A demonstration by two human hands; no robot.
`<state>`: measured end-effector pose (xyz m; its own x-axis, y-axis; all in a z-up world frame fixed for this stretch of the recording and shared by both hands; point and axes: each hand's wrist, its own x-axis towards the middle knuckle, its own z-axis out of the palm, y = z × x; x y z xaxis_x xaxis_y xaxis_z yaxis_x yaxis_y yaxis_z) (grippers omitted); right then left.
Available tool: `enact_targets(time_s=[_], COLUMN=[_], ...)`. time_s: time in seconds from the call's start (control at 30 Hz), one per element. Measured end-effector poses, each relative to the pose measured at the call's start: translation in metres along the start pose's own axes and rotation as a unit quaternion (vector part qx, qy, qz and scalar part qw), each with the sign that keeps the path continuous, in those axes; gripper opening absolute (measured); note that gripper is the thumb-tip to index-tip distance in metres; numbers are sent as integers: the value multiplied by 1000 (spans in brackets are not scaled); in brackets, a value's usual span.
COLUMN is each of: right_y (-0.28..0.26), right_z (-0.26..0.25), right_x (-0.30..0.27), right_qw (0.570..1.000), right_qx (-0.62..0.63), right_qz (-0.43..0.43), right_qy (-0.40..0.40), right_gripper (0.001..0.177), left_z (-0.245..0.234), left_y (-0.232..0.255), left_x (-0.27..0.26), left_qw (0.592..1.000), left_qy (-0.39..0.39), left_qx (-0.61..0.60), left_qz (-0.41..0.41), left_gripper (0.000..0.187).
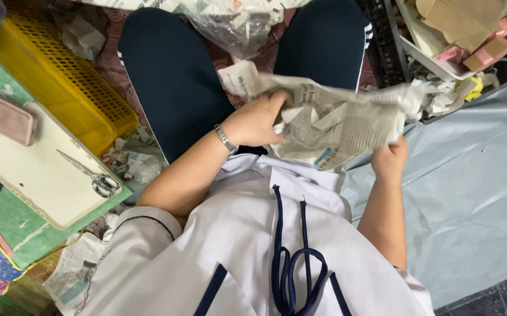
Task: The person wraps small ceramic bowls and cups with newspaper and plastic wrap. They fold the newspaper around each item, then encase it in plastic wrap, repeating the process for multiple pieces.
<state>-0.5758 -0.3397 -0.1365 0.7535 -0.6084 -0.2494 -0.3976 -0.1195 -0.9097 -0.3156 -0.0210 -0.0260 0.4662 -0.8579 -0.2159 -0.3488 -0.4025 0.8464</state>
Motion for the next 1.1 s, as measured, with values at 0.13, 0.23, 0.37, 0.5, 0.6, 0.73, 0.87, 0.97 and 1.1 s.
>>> enact_targets(time_s=[0.13, 0.23, 0.37, 0.5, 0.6, 0.73, 0.87, 0.97, 1.1], right_y=[8, -6, -29, -43, -46, -47, -49, -52, -53], right_z=[0, 3, 5, 8, 10, 8, 4, -1, 0], right_x=[-2, 0, 2, 4, 5, 3, 0, -4, -8], right_qw=[993, 986, 972, 963, 958, 959, 984, 994, 986], right_qx=[103, 163, 203, 226, 245, 245, 128, -7, -132], right_qz=[-38, 37, 117, 145, 147, 139, 119, 76, 71], right_qy=[-29, -6, -8, -24, -9, -1, -34, -80, -74], right_gripper=[35, 20, 24, 26, 27, 28, 28, 26, 25], left_z=[3, -2, -5, 4, 16, 25, 14, -2, -12], left_y=[-1, -2, -10, -20, -27, -35, -39, -42, -40], left_x=[-12, -17, -26, -24, -23, -32, -40, -27, -10], left_qw=[986, 982, 911, 846, 840, 847, 848, 840, 920], left_qy=[-99, 9, 158, 283, 337, 368, 305, 235, 172], left_qx=[-99, -187, -382, -451, -423, -383, -434, -488, -340], left_qz=[-87, 15, -4, 36, 35, 23, -10, -11, -86], left_gripper=[60, 36, 51, 39, 35, 34, 55, 61, 66])
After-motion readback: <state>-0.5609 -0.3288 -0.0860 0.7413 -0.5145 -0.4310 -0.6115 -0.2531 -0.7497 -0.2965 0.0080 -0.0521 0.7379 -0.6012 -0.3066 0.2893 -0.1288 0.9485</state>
